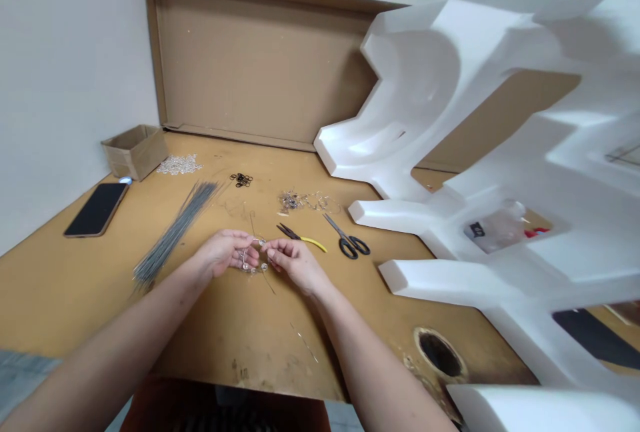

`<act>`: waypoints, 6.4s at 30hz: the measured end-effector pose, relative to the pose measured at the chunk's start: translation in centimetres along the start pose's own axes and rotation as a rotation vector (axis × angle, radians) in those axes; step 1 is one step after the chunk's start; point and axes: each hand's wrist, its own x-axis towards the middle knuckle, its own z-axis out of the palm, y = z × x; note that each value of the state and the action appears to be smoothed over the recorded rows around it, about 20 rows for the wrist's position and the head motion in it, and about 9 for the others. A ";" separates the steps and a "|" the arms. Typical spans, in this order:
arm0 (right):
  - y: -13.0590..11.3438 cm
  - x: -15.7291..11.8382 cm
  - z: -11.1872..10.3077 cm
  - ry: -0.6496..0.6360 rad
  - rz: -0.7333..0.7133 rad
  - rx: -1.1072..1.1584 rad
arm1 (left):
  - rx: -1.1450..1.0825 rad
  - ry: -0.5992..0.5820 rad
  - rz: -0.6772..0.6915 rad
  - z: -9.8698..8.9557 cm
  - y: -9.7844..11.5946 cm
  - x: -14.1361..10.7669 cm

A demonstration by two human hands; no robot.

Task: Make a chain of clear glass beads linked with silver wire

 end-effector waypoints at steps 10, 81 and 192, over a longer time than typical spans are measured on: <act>0.5 0.5 0.3 0.020 -0.024 0.052 | -0.123 0.050 -0.008 -0.5 -0.4 0.3; 0.8 -0.2 1.1 0.093 -0.005 0.035 | 0.037 -0.022 0.146 -2.3 -0.9 0.9; -0.7 13.9 1.5 0.184 -0.178 -1.116 | 1.231 0.341 0.450 -3.9 -0.3 1.8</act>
